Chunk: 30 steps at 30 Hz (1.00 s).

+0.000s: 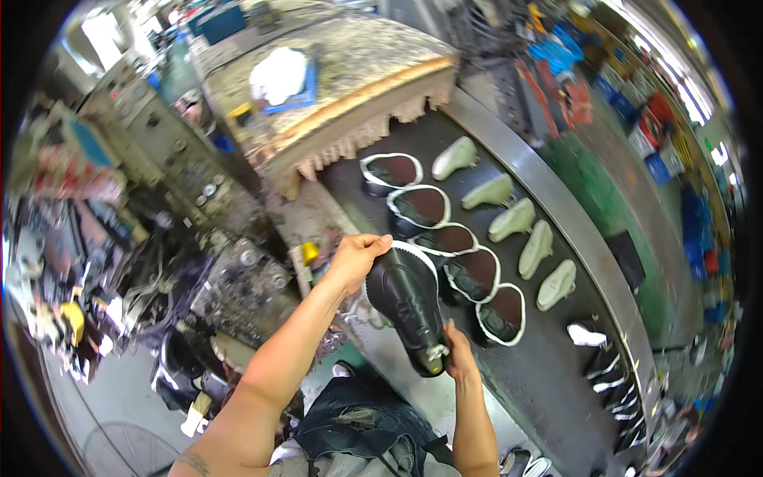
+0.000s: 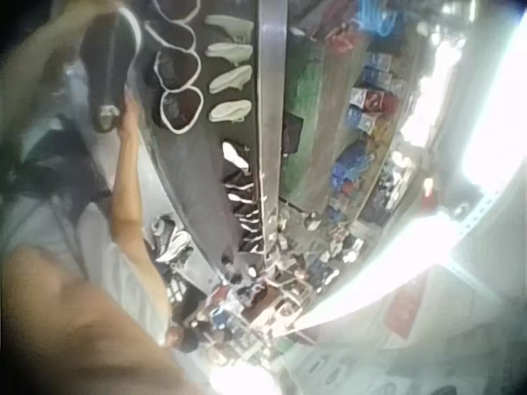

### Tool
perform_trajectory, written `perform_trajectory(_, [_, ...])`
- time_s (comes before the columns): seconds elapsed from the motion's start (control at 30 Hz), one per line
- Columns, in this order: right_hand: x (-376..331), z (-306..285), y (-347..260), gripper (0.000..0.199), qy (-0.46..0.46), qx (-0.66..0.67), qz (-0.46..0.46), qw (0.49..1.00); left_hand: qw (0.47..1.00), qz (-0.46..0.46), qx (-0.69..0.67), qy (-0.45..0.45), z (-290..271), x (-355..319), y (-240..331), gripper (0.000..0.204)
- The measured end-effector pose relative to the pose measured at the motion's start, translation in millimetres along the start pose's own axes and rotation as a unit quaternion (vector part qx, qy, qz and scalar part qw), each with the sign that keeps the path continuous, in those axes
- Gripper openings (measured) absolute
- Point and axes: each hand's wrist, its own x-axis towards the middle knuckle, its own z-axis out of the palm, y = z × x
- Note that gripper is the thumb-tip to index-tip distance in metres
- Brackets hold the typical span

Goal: The person operates a toe-lasting machine to shape shoes, then moves the shaped shoes onto a conveyor belt.

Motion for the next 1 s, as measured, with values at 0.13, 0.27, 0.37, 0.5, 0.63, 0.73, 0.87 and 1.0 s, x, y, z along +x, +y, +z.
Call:
perform_trajectory(0.13, [25,137,14,0.031,-0.172,-0.040,-0.084,0.981,0.988,-0.019,0.097,0.118,-76,-83,64,0.031])
perform_trajectory(0.27, [31,264,73,0.029,-0.169,-0.184,-0.116,0.961,0.966,0.116,0.072,0.218,-187,-146,52,0.034])
perform_trajectory(0.37, [12,333,111,0.029,-0.247,-0.226,-0.103,0.937,0.944,0.137,-0.150,0.261,-242,-222,76,0.043])
perform_trajectory(0.5, [-42,438,153,0.028,-0.335,-0.275,-0.051,0.900,0.818,0.278,-0.335,0.375,-327,-302,39,0.049])
perform_trajectory(0.63, [-71,517,205,0.025,-0.347,-0.288,-0.001,0.893,0.738,0.325,-0.365,0.466,-360,-369,13,0.049])
perform_trajectory(0.73, [-72,552,261,0.026,-0.336,-0.234,0.052,0.911,0.717,0.355,-0.391,0.454,-386,-382,-33,0.045])
perform_trajectory(0.87, [-92,574,298,0.025,-0.265,-0.194,0.050,0.943,0.725,0.276,-0.436,0.456,-415,-401,-57,0.016])
perform_trajectory(1.0, [-84,572,323,0.025,-0.239,-0.130,0.037,0.961,0.718,0.266,-0.368,0.527,-433,-399,-47,0.014])
